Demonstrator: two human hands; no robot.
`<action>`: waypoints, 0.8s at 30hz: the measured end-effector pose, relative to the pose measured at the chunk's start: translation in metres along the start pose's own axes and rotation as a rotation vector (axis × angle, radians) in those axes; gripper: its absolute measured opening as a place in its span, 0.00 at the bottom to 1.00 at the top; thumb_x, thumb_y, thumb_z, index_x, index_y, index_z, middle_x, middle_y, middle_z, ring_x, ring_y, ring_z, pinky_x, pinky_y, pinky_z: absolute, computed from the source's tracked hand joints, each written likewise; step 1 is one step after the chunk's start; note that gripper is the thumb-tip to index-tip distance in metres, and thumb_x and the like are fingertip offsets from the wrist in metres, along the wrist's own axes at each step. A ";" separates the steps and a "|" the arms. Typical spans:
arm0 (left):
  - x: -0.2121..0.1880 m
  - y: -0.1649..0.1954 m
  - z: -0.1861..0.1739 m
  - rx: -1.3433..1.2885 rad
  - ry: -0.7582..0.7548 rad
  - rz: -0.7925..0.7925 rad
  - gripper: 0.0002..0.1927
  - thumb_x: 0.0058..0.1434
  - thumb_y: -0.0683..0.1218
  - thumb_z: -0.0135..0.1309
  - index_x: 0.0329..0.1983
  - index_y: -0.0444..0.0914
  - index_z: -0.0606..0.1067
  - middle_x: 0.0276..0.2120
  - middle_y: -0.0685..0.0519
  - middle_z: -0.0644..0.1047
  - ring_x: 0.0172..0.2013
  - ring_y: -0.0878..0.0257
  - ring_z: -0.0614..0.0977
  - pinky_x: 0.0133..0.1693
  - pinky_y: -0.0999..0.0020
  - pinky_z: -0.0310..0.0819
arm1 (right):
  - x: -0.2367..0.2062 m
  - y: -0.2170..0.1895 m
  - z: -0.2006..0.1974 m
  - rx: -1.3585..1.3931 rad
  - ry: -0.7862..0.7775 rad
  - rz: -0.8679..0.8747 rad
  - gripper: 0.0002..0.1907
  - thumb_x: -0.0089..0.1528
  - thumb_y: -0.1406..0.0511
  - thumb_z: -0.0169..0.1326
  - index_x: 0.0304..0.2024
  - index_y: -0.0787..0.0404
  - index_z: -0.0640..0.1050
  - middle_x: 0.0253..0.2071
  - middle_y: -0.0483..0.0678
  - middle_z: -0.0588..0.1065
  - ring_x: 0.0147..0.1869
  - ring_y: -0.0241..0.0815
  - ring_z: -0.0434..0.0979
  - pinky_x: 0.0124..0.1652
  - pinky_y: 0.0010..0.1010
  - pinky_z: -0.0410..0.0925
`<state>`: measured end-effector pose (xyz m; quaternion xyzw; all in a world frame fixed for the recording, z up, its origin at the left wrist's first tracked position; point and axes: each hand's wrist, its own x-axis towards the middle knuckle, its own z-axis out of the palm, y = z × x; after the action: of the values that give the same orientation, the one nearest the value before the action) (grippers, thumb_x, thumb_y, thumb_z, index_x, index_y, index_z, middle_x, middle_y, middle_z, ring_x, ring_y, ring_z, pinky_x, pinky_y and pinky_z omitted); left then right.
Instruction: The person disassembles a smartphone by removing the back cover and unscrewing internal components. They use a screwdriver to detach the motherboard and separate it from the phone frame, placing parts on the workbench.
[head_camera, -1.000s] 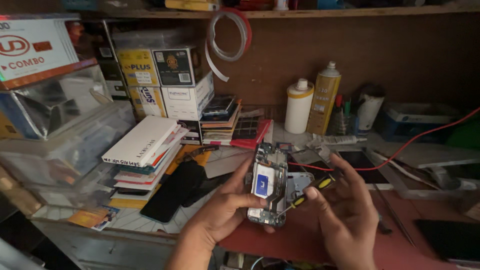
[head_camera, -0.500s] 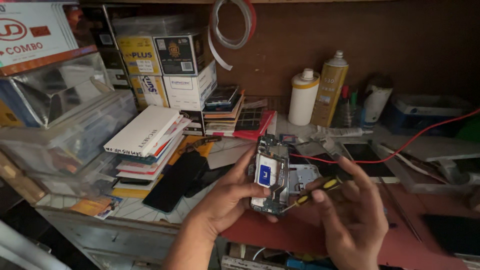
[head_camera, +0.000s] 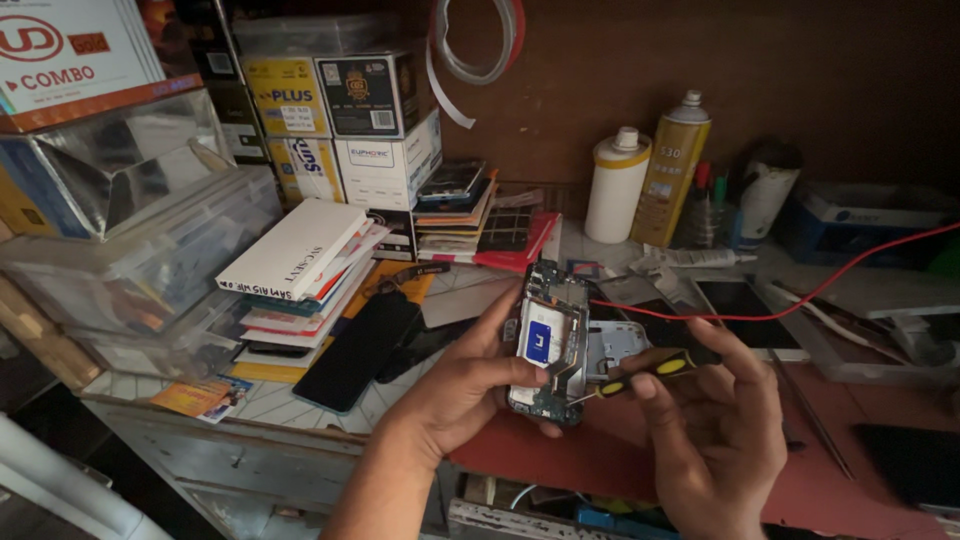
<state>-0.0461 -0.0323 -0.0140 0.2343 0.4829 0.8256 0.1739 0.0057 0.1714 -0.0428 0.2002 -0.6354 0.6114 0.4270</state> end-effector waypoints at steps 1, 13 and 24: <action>0.000 0.000 0.000 -0.002 -0.005 0.001 0.56 0.53 0.36 0.60 0.82 0.49 0.47 0.57 0.40 0.74 0.47 0.49 0.82 0.33 0.51 0.85 | 0.001 0.000 0.000 0.009 -0.003 -0.003 0.29 0.63 0.77 0.55 0.66 0.69 0.63 0.48 0.58 0.80 0.49 0.39 0.83 0.43 0.22 0.75; 0.004 -0.006 -0.008 0.056 0.018 0.000 0.56 0.52 0.35 0.63 0.82 0.45 0.49 0.55 0.41 0.78 0.52 0.52 0.81 0.44 0.58 0.86 | -0.010 0.006 0.002 0.170 -0.149 -0.017 0.30 0.64 0.80 0.49 0.69 0.68 0.61 0.52 0.62 0.78 0.61 0.49 0.80 0.57 0.34 0.76; 0.000 -0.007 -0.009 0.046 -0.040 -0.023 0.50 0.55 0.37 0.58 0.80 0.42 0.51 0.53 0.43 0.79 0.45 0.53 0.84 0.28 0.59 0.84 | -0.006 0.009 -0.001 0.203 -0.303 0.102 0.32 0.61 0.82 0.52 0.68 0.67 0.65 0.50 0.58 0.79 0.53 0.44 0.82 0.52 0.32 0.77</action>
<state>-0.0506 -0.0352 -0.0240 0.2490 0.5006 0.8076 0.1874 0.0023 0.1719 -0.0525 0.2994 -0.6368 0.6562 0.2724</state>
